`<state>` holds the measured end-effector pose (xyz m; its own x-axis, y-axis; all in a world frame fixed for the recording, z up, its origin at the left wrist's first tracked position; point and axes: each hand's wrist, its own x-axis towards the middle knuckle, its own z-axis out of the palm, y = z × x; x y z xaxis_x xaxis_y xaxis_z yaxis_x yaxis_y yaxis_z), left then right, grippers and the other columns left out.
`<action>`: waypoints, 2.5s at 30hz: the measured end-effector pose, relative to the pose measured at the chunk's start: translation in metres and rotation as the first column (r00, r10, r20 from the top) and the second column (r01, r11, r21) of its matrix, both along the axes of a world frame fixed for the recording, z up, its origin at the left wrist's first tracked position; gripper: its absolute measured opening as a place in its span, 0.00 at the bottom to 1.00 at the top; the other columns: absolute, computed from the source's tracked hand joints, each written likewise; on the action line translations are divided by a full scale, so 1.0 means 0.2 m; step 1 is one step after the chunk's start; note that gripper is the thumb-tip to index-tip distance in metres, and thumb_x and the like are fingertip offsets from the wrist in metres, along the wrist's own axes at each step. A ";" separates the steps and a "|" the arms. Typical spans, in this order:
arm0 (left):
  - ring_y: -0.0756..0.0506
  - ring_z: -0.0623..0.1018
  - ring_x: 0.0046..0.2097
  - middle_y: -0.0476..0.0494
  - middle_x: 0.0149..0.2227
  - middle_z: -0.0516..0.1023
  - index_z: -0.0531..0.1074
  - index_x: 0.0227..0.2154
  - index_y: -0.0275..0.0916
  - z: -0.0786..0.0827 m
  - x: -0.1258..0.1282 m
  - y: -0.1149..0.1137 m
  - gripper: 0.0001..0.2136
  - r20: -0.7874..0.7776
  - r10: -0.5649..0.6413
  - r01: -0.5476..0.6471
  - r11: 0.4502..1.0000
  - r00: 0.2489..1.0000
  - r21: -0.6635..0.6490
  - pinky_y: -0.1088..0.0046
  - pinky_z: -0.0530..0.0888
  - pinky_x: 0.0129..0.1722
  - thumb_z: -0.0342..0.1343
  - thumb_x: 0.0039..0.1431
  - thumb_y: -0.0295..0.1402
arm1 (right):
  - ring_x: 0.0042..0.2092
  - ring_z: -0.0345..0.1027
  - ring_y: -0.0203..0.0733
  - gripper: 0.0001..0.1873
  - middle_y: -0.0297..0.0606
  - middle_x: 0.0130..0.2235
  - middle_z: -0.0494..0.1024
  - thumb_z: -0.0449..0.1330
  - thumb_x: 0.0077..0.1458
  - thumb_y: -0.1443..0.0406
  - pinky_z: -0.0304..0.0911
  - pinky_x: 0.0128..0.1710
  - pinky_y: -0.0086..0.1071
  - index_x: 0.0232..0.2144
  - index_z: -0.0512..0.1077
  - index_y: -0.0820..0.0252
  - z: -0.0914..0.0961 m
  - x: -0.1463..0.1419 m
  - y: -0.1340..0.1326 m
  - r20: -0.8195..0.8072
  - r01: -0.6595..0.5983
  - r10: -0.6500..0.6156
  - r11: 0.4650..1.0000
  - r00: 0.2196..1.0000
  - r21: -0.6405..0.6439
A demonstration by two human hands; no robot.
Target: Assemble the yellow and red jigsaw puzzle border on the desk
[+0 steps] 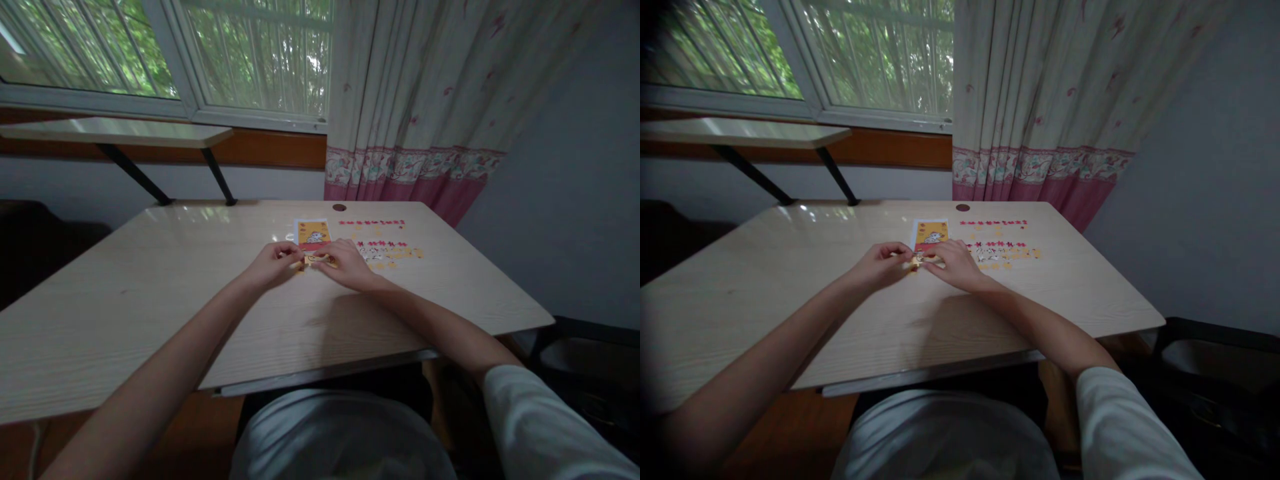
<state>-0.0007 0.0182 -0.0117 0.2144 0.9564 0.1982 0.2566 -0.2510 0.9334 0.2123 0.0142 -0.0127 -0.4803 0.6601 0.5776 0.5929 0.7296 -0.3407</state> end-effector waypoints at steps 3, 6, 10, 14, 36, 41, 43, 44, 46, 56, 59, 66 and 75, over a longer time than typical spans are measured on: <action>0.47 0.73 0.29 0.44 0.29 0.78 0.78 0.30 0.37 0.01 -0.08 0.04 0.13 -0.227 0.055 -0.023 0.989 0.972 0.144 0.70 0.69 0.31 0.57 0.51 0.42 | 0.45 0.71 0.42 0.09 0.38 0.41 0.81 0.64 0.55 0.60 0.59 0.46 0.35 0.38 0.78 0.56 -0.02 -0.03 0.00 -0.022 0.035 -0.037 0.996 0.999 -0.087; 0.43 0.75 0.37 0.39 0.35 0.79 0.79 0.34 0.36 -0.01 -0.16 0.09 0.14 -0.442 0.018 0.110 0.959 0.897 0.262 0.66 0.70 0.40 0.57 0.52 0.42 | 0.44 0.71 0.42 0.09 0.36 0.40 0.81 0.64 0.54 0.60 0.60 0.47 0.36 0.38 0.78 0.56 -0.04 -0.08 0.00 -0.014 0.036 -0.040 0.979 0.999 -0.198; 0.41 0.75 0.40 0.38 0.39 0.77 0.79 0.41 0.37 -0.04 -0.21 0.12 0.18 -0.654 0.070 0.155 0.948 0.753 0.280 0.61 0.69 0.46 0.55 0.54 0.44 | 0.46 0.71 0.42 0.08 0.36 0.41 0.81 0.65 0.54 0.61 0.59 0.50 0.38 0.37 0.78 0.56 -0.06 -0.12 -0.02 0.065 0.036 -0.019 0.960 0.998 -0.276; 0.38 0.72 0.48 0.39 0.45 0.75 0.77 0.45 0.42 -0.05 -0.19 0.10 0.19 -0.722 0.093 0.156 0.950 0.686 0.271 0.57 0.65 0.52 0.54 0.56 0.45 | 0.49 0.70 0.44 0.08 0.37 0.43 0.81 0.64 0.54 0.60 0.58 0.52 0.39 0.37 0.78 0.55 -0.06 -0.13 -0.04 0.143 0.040 0.002 0.955 0.990 -0.293; 0.34 0.68 0.52 0.38 0.51 0.72 0.75 0.48 0.44 -0.03 -0.16 0.06 0.23 -0.799 0.117 0.148 0.957 0.590 0.249 0.53 0.63 0.53 0.56 0.53 0.51 | 0.50 0.67 0.45 0.09 0.37 0.45 0.79 0.60 0.59 0.63 0.54 0.51 0.41 0.41 0.77 0.54 -0.05 -0.12 -0.06 0.224 -0.026 0.076 0.975 0.972 -0.220; 0.33 0.68 0.53 0.38 0.51 0.72 0.75 0.49 0.43 -0.04 -0.15 0.05 0.25 -0.789 0.112 0.139 0.960 0.605 0.243 0.53 0.62 0.54 0.55 0.53 0.52 | 0.49 0.66 0.45 0.09 0.37 0.44 0.79 0.60 0.59 0.63 0.53 0.52 0.41 0.41 0.78 0.56 -0.05 -0.12 -0.06 0.232 -0.028 0.073 0.981 0.970 -0.193; 0.32 0.68 0.53 0.37 0.50 0.72 0.76 0.49 0.43 -0.04 -0.16 0.06 0.25 -0.784 0.109 0.141 0.960 0.612 0.244 0.52 0.62 0.53 0.56 0.52 0.53 | 0.49 0.66 0.45 0.10 0.37 0.44 0.79 0.60 0.59 0.62 0.53 0.52 0.41 0.41 0.78 0.56 -0.05 -0.12 -0.07 0.243 -0.026 0.072 0.982 0.967 -0.186; 0.32 0.68 0.53 0.37 0.51 0.72 0.75 0.49 0.43 -0.04 -0.16 0.06 0.26 -0.783 0.107 0.146 0.958 0.613 0.245 0.52 0.63 0.53 0.56 0.52 0.53 | 0.49 0.66 0.45 0.10 0.38 0.44 0.79 0.60 0.59 0.62 0.53 0.52 0.41 0.42 0.78 0.56 -0.05 -0.12 -0.07 0.251 -0.025 0.072 0.982 0.965 -0.186; 0.33 0.68 0.52 0.38 0.51 0.72 0.75 0.49 0.44 -0.04 -0.16 0.06 0.26 -0.787 0.104 0.156 0.957 0.608 0.246 0.52 0.63 0.53 0.57 0.52 0.53 | 0.48 0.66 0.46 0.10 0.38 0.45 0.79 0.59 0.60 0.62 0.53 0.52 0.42 0.42 0.78 0.56 -0.04 -0.12 -0.07 0.268 -0.022 0.075 0.981 0.961 -0.194; 0.33 0.68 0.53 0.38 0.51 0.72 0.76 0.48 0.44 -0.01 -0.15 0.04 0.24 -0.807 0.110 0.157 0.957 0.580 0.243 0.53 0.63 0.53 0.58 0.51 0.51 | 0.49 0.66 0.46 0.10 0.39 0.45 0.79 0.58 0.61 0.62 0.53 0.51 0.42 0.40 0.79 0.56 -0.02 -0.13 -0.08 0.284 -0.034 0.089 0.981 0.955 -0.191; 0.34 0.68 0.52 0.38 0.51 0.72 0.75 0.49 0.44 -0.02 -0.15 0.04 0.24 -0.803 0.107 0.160 0.956 0.586 0.244 0.54 0.63 0.53 0.57 0.52 0.51 | 0.49 0.67 0.45 0.09 0.39 0.44 0.79 0.59 0.60 0.62 0.54 0.51 0.41 0.40 0.79 0.55 -0.01 -0.09 -0.05 0.235 -0.029 0.074 0.982 0.969 -0.187; 0.34 0.68 0.51 0.37 0.49 0.72 0.75 0.49 0.42 -0.03 -0.16 0.06 0.23 -0.775 0.119 0.167 0.946 0.621 0.279 0.52 0.64 0.52 0.52 0.56 0.49 | 0.49 0.66 0.47 0.10 0.41 0.44 0.79 0.58 0.60 0.64 0.55 0.49 0.40 0.42 0.77 0.57 0.03 0.12 0.07 0.268 0.065 -0.028 0.989 0.963 -0.130; 0.33 0.68 0.51 0.37 0.50 0.72 0.75 0.49 0.44 -0.01 -0.12 0.02 0.25 -0.779 0.107 0.194 0.939 0.618 0.282 0.51 0.63 0.52 0.52 0.56 0.54 | 0.51 0.65 0.49 0.17 0.45 0.49 0.77 0.56 0.62 0.58 0.55 0.49 0.40 0.50 0.74 0.59 0.03 0.19 0.11 0.412 0.101 -0.039 0.986 0.910 -0.130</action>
<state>-0.0242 0.0224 -0.0144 0.4689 0.8569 0.2141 0.8212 -0.5122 0.2516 0.2509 0.0362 -0.0068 -0.6020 0.7623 0.2377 0.7505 0.6418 -0.1577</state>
